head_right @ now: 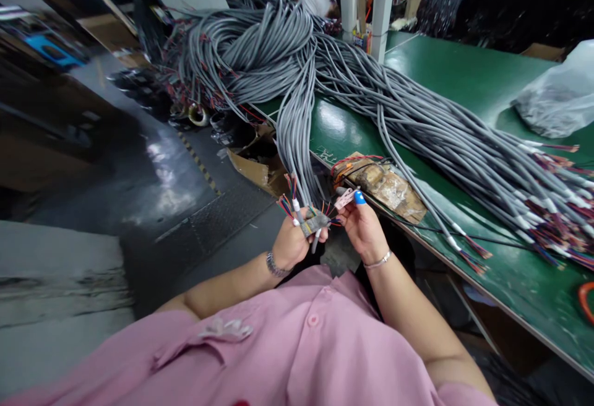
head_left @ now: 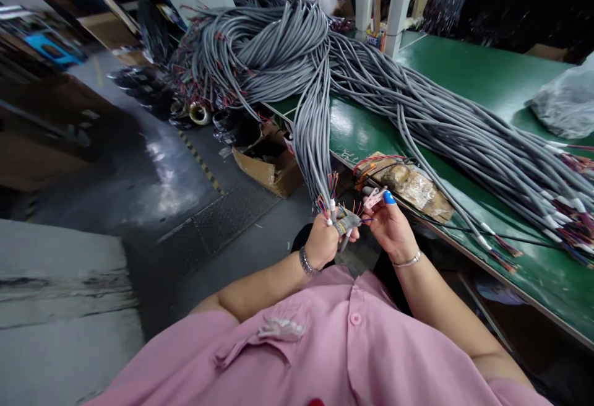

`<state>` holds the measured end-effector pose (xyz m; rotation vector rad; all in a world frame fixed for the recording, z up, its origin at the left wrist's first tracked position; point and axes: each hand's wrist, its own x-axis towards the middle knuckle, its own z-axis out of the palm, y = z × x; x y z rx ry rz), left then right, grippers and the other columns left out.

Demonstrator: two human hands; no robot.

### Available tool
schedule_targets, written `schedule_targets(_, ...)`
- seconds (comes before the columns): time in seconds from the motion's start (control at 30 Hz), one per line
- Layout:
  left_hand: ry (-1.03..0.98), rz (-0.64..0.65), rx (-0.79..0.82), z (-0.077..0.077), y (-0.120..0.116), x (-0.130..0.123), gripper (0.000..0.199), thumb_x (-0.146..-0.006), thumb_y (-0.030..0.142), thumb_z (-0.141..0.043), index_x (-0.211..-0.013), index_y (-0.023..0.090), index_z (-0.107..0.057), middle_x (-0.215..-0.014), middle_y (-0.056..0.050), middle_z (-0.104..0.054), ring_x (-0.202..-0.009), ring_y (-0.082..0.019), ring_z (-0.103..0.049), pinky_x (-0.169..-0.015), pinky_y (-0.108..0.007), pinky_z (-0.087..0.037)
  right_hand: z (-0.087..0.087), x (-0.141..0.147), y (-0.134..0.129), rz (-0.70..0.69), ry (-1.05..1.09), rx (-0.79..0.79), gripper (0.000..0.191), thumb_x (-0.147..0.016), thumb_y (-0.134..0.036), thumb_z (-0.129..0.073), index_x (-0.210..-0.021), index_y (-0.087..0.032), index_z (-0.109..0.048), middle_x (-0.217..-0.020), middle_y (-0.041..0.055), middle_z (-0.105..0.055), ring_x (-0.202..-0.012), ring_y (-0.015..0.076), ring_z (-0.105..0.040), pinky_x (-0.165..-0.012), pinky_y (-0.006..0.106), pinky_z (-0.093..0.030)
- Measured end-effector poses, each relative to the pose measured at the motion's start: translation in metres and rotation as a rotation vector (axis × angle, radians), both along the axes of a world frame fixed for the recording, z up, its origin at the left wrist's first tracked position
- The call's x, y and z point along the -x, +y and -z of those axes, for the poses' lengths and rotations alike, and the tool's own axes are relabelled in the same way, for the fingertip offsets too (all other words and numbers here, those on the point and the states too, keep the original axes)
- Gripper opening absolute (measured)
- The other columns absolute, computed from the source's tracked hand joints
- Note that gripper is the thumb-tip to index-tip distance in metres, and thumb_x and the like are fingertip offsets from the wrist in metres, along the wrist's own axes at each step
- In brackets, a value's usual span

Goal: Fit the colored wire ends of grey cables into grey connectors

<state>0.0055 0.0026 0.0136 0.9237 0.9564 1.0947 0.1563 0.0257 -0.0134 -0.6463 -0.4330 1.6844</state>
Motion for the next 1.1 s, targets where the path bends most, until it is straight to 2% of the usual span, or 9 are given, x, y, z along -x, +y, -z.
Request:
schedule_targets(0.1,0.009,-0.023,0.012,0.0014,0.0018,-0.0029,0.026,-0.07,0.038,-0.073,-0.068,0.013,-0.065,-0.053,-0.002,-0.064,-0.045,-0.011,-0.056,-0.044,-0.021,-0.041,-0.0008,0.0014,-0.0004,0.02,-0.013,0.016,0.034,-0.08,-0.054,-0.068,-0.09,-0.022,-0.07,-0.084,0.0009,-0.07,-0.067,0.0112,-0.06,-0.056,0.021,-0.049)
schedule_targets(0.23,0.041,-0.02,0.009,0.0013,0.0034,-0.0055,0.028,-0.07,0.039,-0.073,-0.065,0.013,-0.064,-0.054,-0.003,-0.064,-0.044,-0.01,-0.056,-0.041,-0.019,-0.036,-0.0005,0.0029,0.0006,0.038,0.023,0.023,0.028,-0.079,-0.049,-0.072,-0.084,-0.021,-0.069,-0.077,-0.0013,-0.068,-0.063,0.0095,-0.057,-0.057,0.021,-0.049)
schedule_targets(0.43,0.058,0.009,0.018,0.0036,0.004,-0.0069,0.03,-0.069,0.04,-0.075,-0.063,0.014,-0.062,-0.054,-0.002,-0.064,-0.045,-0.01,-0.055,-0.044,-0.02,-0.041,-0.0012,0.0061,0.0025,0.056,0.032,0.052,0.029,-0.077,-0.048,-0.074,-0.084,-0.02,-0.069,-0.077,-0.0006,-0.069,-0.063,0.0106,-0.058,-0.057,0.023,-0.048)
schedule_targets(0.6,0.06,0.009,0.008,0.0048,0.0029,-0.0054,0.03,-0.07,0.04,-0.075,-0.063,0.014,-0.062,-0.054,-0.002,-0.063,-0.045,-0.009,-0.055,-0.045,-0.02,-0.042,0.0004,0.0046,0.0001,0.028,0.05,0.087,0.039,-0.075,-0.059,-0.07,-0.08,-0.021,-0.066,-0.081,0.0008,-0.07,-0.066,0.0122,-0.06,-0.057,0.024,-0.048)
schedule_targets(0.77,0.052,0.007,-0.003,0.0021,0.0006,-0.0001,0.033,-0.068,0.042,-0.077,-0.063,0.014,-0.06,-0.054,-0.001,-0.063,-0.046,-0.01,-0.055,-0.045,-0.021,-0.042,0.0009,-0.0008,-0.0005,-0.046,0.03,0.083,0.048,-0.074,-0.068,-0.065,-0.084,-0.021,-0.066,-0.083,0.0017,-0.071,-0.065,0.0126,-0.061,-0.057,0.025,-0.05)
schedule_targets(0.97,0.058,-0.053,0.007,-0.0005,0.0004,-0.0005,0.035,-0.067,0.043,-0.079,-0.061,0.015,-0.057,-0.052,0.001,-0.061,-0.044,-0.009,-0.054,-0.044,-0.021,-0.041,-0.0041,-0.0018,0.0001,-0.008,-0.064,0.054,0.032,-0.077,-0.053,-0.071,-0.085,-0.022,-0.068,-0.086,0.0014,-0.071,-0.067,0.0116,-0.061,-0.057,0.022,-0.05)
schedule_targets(1.1,0.064,-0.103,0.017,-0.0006,0.0022,-0.004,0.036,-0.068,0.044,-0.077,-0.062,0.015,-0.056,-0.053,0.001,-0.061,-0.044,-0.009,-0.055,-0.041,-0.019,-0.036,-0.0056,-0.001,-0.0014,0.02,-0.096,0.059,0.036,-0.076,-0.055,-0.071,-0.084,-0.02,-0.068,-0.08,0.0007,-0.069,-0.064,0.0101,-0.059,-0.056,0.021,-0.049)
